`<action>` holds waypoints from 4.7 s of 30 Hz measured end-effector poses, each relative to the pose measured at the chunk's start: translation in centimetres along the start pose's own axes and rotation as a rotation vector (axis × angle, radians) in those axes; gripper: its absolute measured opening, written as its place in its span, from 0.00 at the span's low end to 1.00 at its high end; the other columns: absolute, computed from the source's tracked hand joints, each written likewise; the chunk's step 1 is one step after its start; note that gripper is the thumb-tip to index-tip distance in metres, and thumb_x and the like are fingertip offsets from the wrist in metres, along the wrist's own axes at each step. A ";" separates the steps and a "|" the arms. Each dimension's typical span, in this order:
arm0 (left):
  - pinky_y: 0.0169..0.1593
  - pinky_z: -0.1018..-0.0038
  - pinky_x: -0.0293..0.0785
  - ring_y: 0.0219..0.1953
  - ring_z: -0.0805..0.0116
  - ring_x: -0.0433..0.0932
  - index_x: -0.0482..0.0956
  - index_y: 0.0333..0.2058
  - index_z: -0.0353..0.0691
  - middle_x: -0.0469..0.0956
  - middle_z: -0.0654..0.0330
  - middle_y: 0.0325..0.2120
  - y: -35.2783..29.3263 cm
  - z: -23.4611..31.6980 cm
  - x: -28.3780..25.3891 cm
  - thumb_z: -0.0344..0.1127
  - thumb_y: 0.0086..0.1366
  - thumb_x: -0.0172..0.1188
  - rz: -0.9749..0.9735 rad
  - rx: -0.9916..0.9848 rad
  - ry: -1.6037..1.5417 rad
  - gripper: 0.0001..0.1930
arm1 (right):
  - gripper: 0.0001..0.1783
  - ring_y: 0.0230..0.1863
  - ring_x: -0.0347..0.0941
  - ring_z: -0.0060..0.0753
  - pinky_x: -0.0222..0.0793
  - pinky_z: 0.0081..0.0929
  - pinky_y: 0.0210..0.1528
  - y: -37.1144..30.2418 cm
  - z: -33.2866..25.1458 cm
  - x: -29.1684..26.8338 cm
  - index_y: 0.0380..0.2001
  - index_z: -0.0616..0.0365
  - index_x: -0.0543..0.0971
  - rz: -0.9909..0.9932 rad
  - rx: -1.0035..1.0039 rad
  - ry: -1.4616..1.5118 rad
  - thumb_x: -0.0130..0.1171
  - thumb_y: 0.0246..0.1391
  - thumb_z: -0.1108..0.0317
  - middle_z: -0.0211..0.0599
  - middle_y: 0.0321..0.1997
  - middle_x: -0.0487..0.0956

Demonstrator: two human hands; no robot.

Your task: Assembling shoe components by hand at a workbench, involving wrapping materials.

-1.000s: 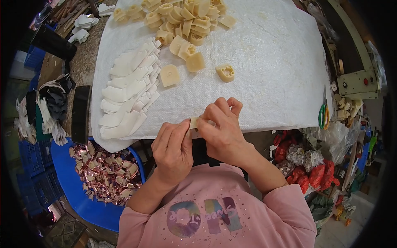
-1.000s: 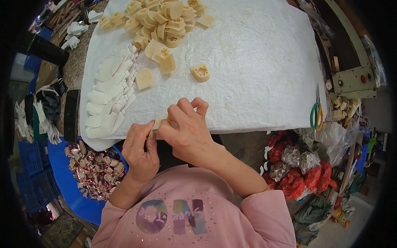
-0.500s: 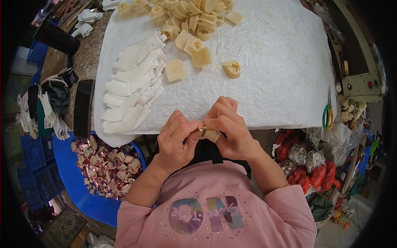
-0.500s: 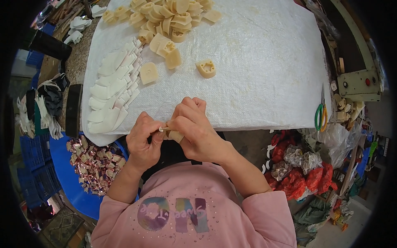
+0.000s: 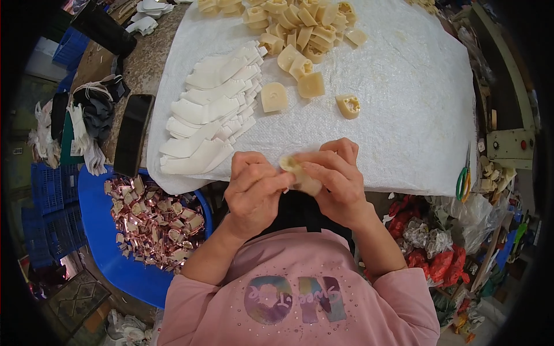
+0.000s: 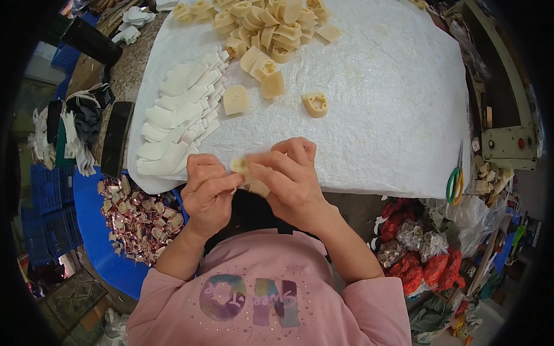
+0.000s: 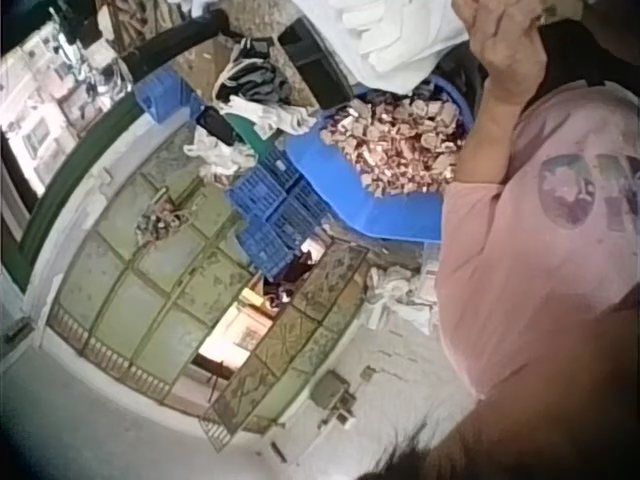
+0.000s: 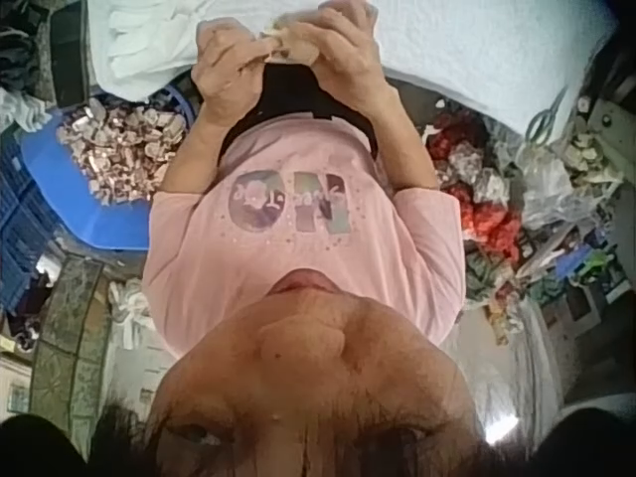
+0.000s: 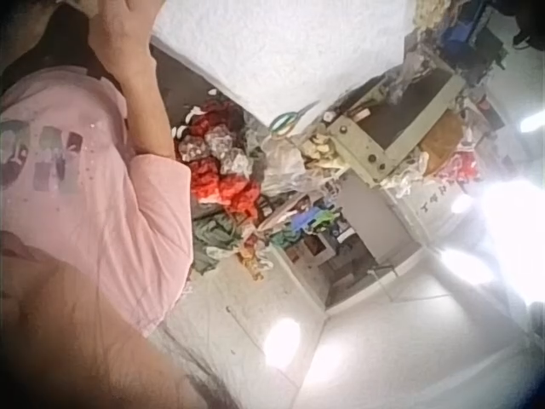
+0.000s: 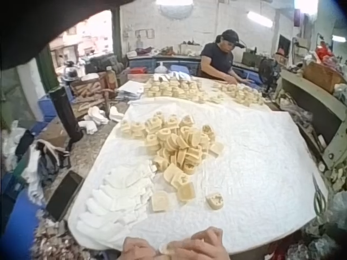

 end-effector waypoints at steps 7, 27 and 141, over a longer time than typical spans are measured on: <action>0.34 0.73 0.67 0.29 0.64 0.67 0.77 0.31 0.39 0.65 0.61 0.23 0.2 -1.1 -1.6 0.15 0.46 0.62 0.063 -0.133 -0.202 0.13 | 0.15 0.38 0.71 0.34 0.65 0.31 0.44 -3.0 4.2 1.0 0.39 0.58 0.74 0.005 0.465 0.495 0.64 0.47 0.71 0.39 0.44 0.75; 0.27 0.71 0.66 0.26 0.63 0.69 0.73 0.28 0.31 0.70 0.54 0.29 0.9 3.4 3.4 0.18 0.45 0.58 -0.235 0.130 0.134 0.08 | 0.13 0.37 0.78 0.35 0.72 0.26 0.41 -4.2 3.3 0.6 0.43 0.66 0.73 0.080 0.734 0.506 0.46 0.57 0.71 0.45 0.36 0.79; 0.34 0.80 0.67 0.34 0.75 0.67 0.47 0.60 0.32 0.65 0.56 0.41 -1.8 -1.0 6.5 0.41 0.64 0.44 -0.242 -0.606 -0.763 0.31 | 0.10 0.18 0.67 0.12 0.64 0.09 0.16 -3.3 5.9 4.9 0.37 0.56 0.73 -0.011 0.929 1.159 0.53 0.57 0.62 0.29 0.28 0.74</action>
Point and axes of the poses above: each hand's wrist, its own y-axis towards the middle knuckle, its own x-axis out of the palm, z = x × y, the point moved 10 cm from there along y, towards the middle knuckle
